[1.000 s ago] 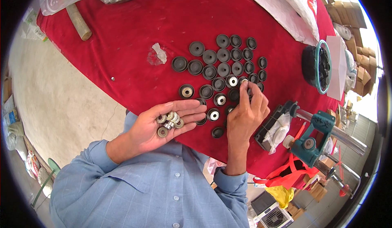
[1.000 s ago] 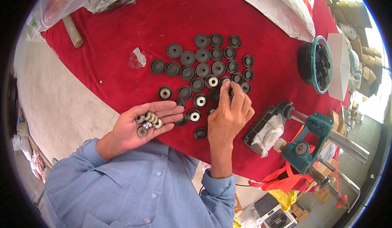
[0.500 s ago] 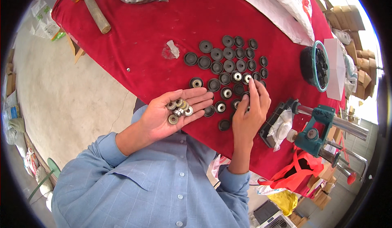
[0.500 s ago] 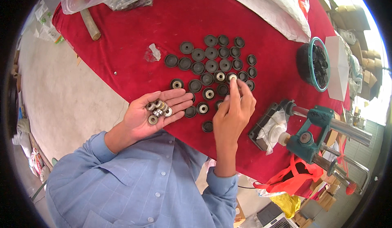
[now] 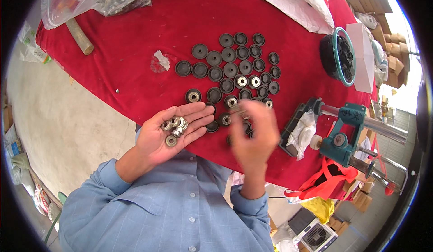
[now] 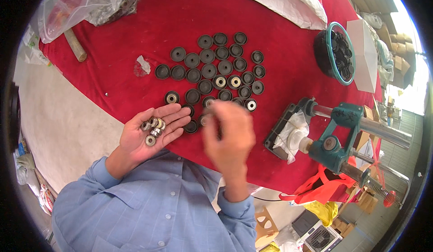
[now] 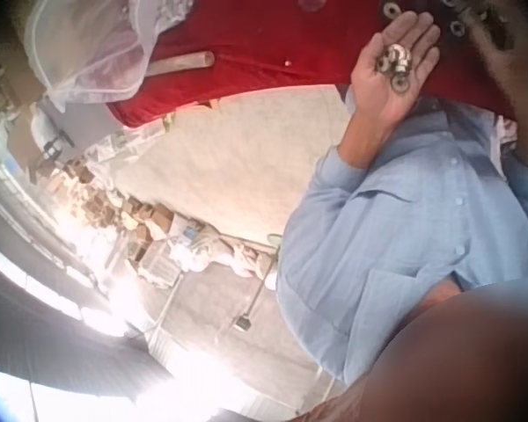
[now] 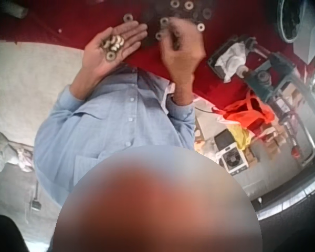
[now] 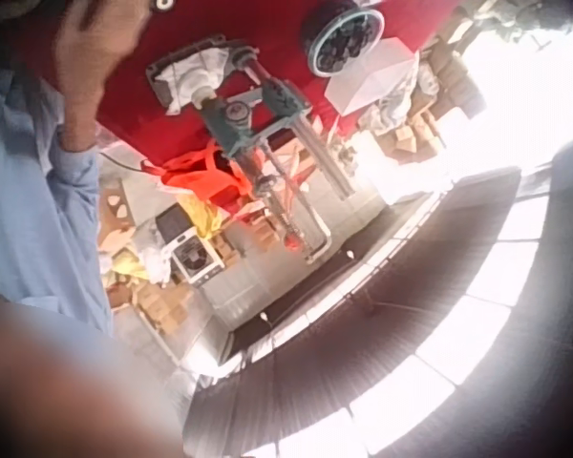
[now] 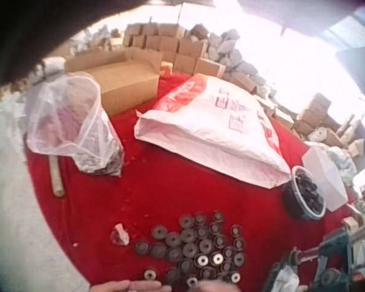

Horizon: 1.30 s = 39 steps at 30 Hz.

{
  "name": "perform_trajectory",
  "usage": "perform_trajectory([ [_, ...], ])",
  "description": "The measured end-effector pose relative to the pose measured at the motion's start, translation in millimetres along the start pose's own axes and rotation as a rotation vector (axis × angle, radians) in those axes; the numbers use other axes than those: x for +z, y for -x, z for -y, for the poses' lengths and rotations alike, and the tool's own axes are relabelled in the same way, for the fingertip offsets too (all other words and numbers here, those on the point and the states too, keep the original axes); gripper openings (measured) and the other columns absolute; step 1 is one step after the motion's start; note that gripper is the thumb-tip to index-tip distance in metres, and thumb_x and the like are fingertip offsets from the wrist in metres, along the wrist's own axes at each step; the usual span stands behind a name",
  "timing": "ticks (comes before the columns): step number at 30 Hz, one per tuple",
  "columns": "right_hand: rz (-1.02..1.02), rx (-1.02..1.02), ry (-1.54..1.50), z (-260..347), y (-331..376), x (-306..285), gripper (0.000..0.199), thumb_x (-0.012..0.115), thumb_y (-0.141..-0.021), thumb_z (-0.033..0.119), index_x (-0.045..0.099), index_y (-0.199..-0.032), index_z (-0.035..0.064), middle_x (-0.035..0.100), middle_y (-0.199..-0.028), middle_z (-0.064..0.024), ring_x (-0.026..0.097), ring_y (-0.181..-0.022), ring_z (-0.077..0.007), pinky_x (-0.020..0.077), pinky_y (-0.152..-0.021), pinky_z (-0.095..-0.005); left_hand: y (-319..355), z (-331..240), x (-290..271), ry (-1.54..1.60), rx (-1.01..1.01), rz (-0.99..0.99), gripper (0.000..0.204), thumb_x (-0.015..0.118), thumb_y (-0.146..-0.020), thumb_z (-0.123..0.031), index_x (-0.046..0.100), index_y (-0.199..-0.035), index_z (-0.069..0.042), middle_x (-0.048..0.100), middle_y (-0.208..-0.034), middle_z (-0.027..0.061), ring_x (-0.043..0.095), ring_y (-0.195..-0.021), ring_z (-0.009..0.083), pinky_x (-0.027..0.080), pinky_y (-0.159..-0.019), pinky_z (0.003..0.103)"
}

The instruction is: The person assembles metal rings into black rubber gaskets by hand, then secures them with a mallet.

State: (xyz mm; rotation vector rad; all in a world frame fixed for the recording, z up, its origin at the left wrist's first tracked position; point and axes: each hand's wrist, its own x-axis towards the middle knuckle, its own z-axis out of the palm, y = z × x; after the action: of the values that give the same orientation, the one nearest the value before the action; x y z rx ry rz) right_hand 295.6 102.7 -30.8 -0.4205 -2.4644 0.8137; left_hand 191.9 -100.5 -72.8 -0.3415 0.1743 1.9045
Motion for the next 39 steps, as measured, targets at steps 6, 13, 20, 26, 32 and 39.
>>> perform_trajectory([
  [6, -0.212, 0.143, 0.186, -80, -30, -18, 0.024, 0.078, -0.088, -0.005, 0.074, -0.112, 0.0002, 0.073, -0.110, -0.0150, 0.073, -0.094, -0.0257, 0.0591, -0.082, -0.0361, -3, 1, -3, -0.002, -0.016, 0.006, 0.061, 0.036, -0.115, -0.031, 0.041, -0.159, 0.010, 0.042, -0.166, 0.0280, 0.041, -0.156, 0.0398, 0.040, -0.127, 0.049],
  [13, -0.162, 0.078, 0.257, -91, -26, -11, 0.023, 0.074, -0.092, -0.006, 0.077, -0.114, 0.0003, 0.071, -0.110, -0.0142, 0.072, -0.091, -0.0267, 0.0604, -0.077, -0.0366, -2, 1, 1, -0.032, -0.026, -0.018, 0.060, 0.036, -0.115, -0.032, 0.042, -0.158, 0.010, 0.042, -0.166, 0.0281, 0.042, -0.155, 0.0393, 0.040, -0.127, 0.049],
  [20, -0.090, 0.051, 0.390, -79, -9, -6, 0.044, 0.061, -0.086, -0.015, 0.075, -0.125, 0.0007, 0.067, -0.125, -0.0151, 0.065, -0.115, -0.0322, 0.0559, -0.094, -0.0424, -1, 1, 0, -0.041, -0.015, -0.014, 0.060, 0.036, -0.116, -0.031, 0.042, -0.158, 0.010, 0.043, -0.166, 0.0277, 0.042, -0.155, 0.0389, 0.040, -0.127, 0.049],
  [26, -0.013, 0.016, 0.547, -82, -15, -16, 0.057, 0.062, -0.077, -0.012, 0.075, -0.130, 0.0048, 0.068, -0.129, -0.0096, 0.063, -0.121, -0.0341, 0.0474, -0.102, -0.0455, -1, 0, 1, -0.042, -0.004, -0.009, 0.059, 0.035, -0.116, -0.031, 0.043, -0.158, 0.010, 0.043, -0.166, 0.0269, 0.040, -0.156, 0.0385, 0.039, -0.128, 0.049],
  [32, -0.023, 0.049, 0.554, -77, -6, -17, 0.059, 0.061, -0.080, -0.013, 0.072, -0.135, 0.0046, 0.067, -0.133, -0.0132, 0.062, -0.123, -0.0358, 0.0472, -0.104, -0.0472, -3, 2, 4, 0.002, -0.010, 0.001, 0.060, 0.039, -0.115, -0.032, 0.041, -0.160, 0.007, 0.041, -0.168, 0.0242, 0.038, -0.158, 0.0356, 0.037, -0.128, 0.047],
  [39, 0.126, -0.136, 0.043, 18, 16, 6, 0.045, 0.073, -0.087, -0.003, 0.073, -0.132, 0.0037, 0.070, -0.125, -0.0163, 0.068, -0.115, -0.0349, 0.0536, -0.101, -0.0461, 1, 3, 6, -0.053, 0.006, 0.004, 0.060, 0.037, -0.116, -0.033, 0.041, -0.161, 0.006, 0.044, -0.167, 0.0237, 0.042, -0.156, 0.0345, 0.037, -0.128, 0.047],
])
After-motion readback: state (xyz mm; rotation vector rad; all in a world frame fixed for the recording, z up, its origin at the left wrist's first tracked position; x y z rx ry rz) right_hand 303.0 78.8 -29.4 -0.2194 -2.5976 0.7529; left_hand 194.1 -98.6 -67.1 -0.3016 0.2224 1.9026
